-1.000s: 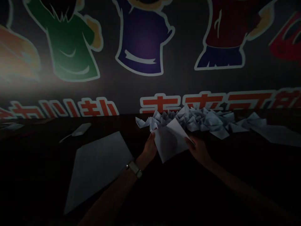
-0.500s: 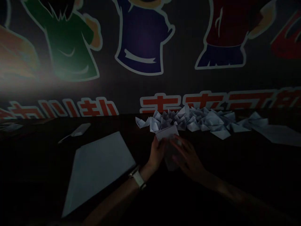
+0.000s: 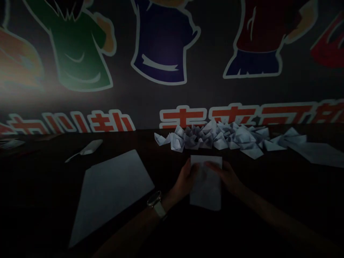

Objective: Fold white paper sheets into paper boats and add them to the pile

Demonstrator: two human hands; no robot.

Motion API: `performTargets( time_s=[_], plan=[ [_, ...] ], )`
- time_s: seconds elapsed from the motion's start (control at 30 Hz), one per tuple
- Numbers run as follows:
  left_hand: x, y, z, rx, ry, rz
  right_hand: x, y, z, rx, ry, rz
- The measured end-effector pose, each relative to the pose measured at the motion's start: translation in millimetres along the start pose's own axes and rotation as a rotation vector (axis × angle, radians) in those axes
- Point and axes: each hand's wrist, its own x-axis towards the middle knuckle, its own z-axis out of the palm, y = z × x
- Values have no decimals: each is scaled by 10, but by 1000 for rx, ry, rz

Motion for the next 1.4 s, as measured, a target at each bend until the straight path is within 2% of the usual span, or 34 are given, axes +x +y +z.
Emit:
performTargets(
  time_s=[0.1,0.33,0.63,0.8,0.97,1.2,1.4],
  plan=[
    [-11,-1,2,-13,7,-7,-10,-14,8,-7,23,1],
    [-22,5,-4,38,-28,25,-30,-76,21,-20,-11,-10],
    [-36,-26,-8,-10,34,27,-13,-18,13,-17,29,-22],
    [-80,55,12,-22,49,9,-18,-10,-9,-107,8,-112],
    [-129,200,14,188,92,13,-64,-16,-7,-161,-42,-211],
    [-127,262,18,234,81,41,-155,-86,17,-182,-113,-205],
    [-136,258,14,178,82,16,-153,-88,22,-171,-87,-178]
  ],
)
